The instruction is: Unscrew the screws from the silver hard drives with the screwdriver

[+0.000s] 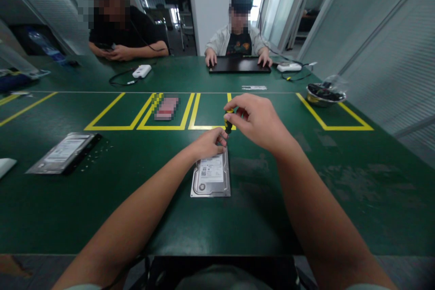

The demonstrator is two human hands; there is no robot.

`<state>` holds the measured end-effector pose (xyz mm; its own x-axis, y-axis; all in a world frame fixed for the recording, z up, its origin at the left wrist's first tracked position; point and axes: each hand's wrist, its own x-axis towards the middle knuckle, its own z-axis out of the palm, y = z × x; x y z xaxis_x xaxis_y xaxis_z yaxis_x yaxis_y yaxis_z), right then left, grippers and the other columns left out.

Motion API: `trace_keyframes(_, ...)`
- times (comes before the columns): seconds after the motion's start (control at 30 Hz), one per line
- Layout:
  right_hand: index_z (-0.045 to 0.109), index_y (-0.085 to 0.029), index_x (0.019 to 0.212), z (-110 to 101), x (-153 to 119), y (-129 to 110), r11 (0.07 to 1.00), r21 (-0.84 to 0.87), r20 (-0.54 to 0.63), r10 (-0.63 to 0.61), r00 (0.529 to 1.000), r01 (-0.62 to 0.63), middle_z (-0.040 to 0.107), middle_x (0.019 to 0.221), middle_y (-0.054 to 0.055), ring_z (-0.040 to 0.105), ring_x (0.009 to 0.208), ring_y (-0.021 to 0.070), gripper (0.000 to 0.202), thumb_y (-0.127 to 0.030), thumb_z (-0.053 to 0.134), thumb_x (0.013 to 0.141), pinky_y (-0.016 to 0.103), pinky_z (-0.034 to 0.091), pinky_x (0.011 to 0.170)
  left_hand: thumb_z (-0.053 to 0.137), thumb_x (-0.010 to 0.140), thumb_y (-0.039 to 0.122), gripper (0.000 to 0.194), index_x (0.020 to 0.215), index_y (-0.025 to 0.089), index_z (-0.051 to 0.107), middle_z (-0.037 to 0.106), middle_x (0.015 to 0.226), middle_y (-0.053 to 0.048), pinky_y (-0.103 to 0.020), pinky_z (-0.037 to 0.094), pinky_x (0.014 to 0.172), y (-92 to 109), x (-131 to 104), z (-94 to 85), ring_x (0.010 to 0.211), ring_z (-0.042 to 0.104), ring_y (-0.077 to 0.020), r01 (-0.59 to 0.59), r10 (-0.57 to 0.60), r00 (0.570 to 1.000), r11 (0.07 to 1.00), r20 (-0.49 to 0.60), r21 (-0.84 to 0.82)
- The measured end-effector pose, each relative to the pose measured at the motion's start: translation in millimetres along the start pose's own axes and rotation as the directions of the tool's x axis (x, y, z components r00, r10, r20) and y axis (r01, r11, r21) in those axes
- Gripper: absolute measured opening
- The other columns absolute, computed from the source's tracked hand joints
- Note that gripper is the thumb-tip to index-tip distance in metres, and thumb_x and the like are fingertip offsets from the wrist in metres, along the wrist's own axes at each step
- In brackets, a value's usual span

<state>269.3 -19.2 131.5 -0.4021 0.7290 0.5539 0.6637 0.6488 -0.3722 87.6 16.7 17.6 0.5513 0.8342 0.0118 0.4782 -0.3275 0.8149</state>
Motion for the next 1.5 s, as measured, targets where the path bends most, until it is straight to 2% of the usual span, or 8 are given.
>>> trace_keyframes(0.13, 0.068, -0.018, 0.082, 3, 1, -1, 1.000, -0.009, -0.042, -0.003, 0.999, 0.002, 0.060, 0.080, 0.003, 0.053, 0.074, 0.0162, 0.009, -0.026, 0.065, 0.084, 0.029, 0.038, 0.068, 0.065, 0.069, 0.015, 0.038, 0.105, 0.018, 0.052, 0.067, 0.088, -0.003, -0.035, 0.052, 0.075, 1, -1, 0.1, 0.080, 0.065, -0.0185, 0.029, -0.029, 1.000, 0.999, -0.006, -0.015)
trace_keyframes(0.23, 0.066, -0.019, 0.085, 4, 1, 1, 1.000, -0.001, -0.045, -0.001, 0.999, 0.001, 0.063, 0.081, 0.002, 0.054, 0.074, 0.0164, 0.004, -0.022, 0.064, 0.083, 0.029, 0.038, 0.070, 0.066, 0.069, 0.015, 0.039, 0.104, 0.018, 0.051, 0.067, 0.088, -0.003, -0.035, 0.051, 0.073, 2, -2, 0.6, 0.079, 0.065, -0.0181, 0.042, -0.042, 0.999, 0.998, -0.005, -0.041)
trace_keyframes(0.4, 0.068, -0.018, 0.091, 1, -1, 2, 1.000, 0.021, -0.015, 0.010, 1.000, -0.010, 0.068, 0.089, 0.004, 0.057, 0.076, 0.0167, 0.011, -0.016, 0.060, 0.083, 0.030, 0.040, 0.071, 0.066, 0.068, 0.014, 0.037, 0.101, 0.019, 0.051, 0.068, 0.088, -0.003, -0.035, 0.051, 0.077, 1, 0, 1.0, 0.081, 0.065, -0.0181, 0.040, -0.040, 0.999, 0.999, -0.005, -0.037)
trace_keyframes(0.63, 0.069, -0.018, 0.079, 1, 1, -2, 1.000, 0.021, -0.033, 0.019, 0.999, -0.019, 0.063, 0.079, 0.003, 0.056, 0.076, 0.0167, 0.009, -0.024, 0.065, 0.084, 0.030, 0.039, 0.070, 0.066, 0.068, 0.015, 0.034, 0.099, 0.019, 0.051, 0.068, 0.088, -0.002, -0.037, 0.051, 0.082, -4, 0, 1.4, 0.083, 0.066, -0.0186, 0.029, -0.030, 0.999, 0.999, -0.014, -0.025)
trace_keyframes(0.8, 0.069, -0.018, 0.085, 2, 0, 0, 0.998, 0.042, -0.048, 0.059, 0.997, -0.057, 0.067, 0.078, 0.000, 0.055, 0.070, 0.0140, 0.006, -0.024, 0.067, 0.083, 0.028, 0.037, 0.067, 0.066, 0.068, 0.016, 0.038, 0.103, 0.020, 0.052, 0.068, 0.090, -0.003, -0.038, 0.051, 0.081, -5, 0, 1.8, 0.084, 0.066, -0.0193, 0.040, -0.041, 0.999, 0.999, -0.015, -0.033)
trace_keyframes(1.13, 0.073, -0.018, 0.082, 0, 1, -2, 0.997, -0.055, -0.044, 0.054, 0.998, -0.056, 0.062, 0.078, 0.003, 0.053, 0.072, 0.0148, 0.010, -0.021, 0.064, 0.085, 0.029, 0.038, 0.070, 0.068, 0.067, 0.017, 0.036, 0.101, 0.021, 0.055, 0.071, 0.091, -0.004, -0.041, 0.052, 0.082, 1, -3, 1.4, 0.085, 0.066, -0.0218, 0.084, -0.084, 0.995, 0.996, -0.047, -0.011)
trace_keyframes(1.3, 0.071, -0.019, 0.089, 1, -1, 1, 0.998, -0.011, -0.061, 0.055, 0.997, -0.056, 0.068, 0.084, 0.003, 0.057, 0.074, 0.0160, 0.009, -0.021, 0.064, 0.084, 0.029, 0.040, 0.071, 0.067, 0.070, 0.019, 0.036, 0.104, 0.022, 0.055, 0.071, 0.093, -0.004, -0.042, 0.050, 0.083, 8, -5, 1.3, 0.089, 0.066, -0.0232, 0.115, -0.110, 0.992, 0.991, -0.068, 0.065)
trace_keyframes(1.5, 0.070, -0.019, 0.086, 2, 0, -2, 0.999, -0.030, -0.045, 0.034, 0.998, -0.035, 0.069, 0.084, 0.002, 0.059, 0.074, 0.0154, 0.009, -0.017, 0.062, 0.084, 0.029, 0.041, 0.073, 0.066, 0.074, 0.026, 0.032, 0.104, 0.023, 0.056, 0.069, 0.095, -0.002, -0.046, 0.042, 0.088, 26, -16, -0.5, 0.096, 0.063, -0.0257, 0.152, -0.111, 0.984, 0.929, -0.137, 0.338)
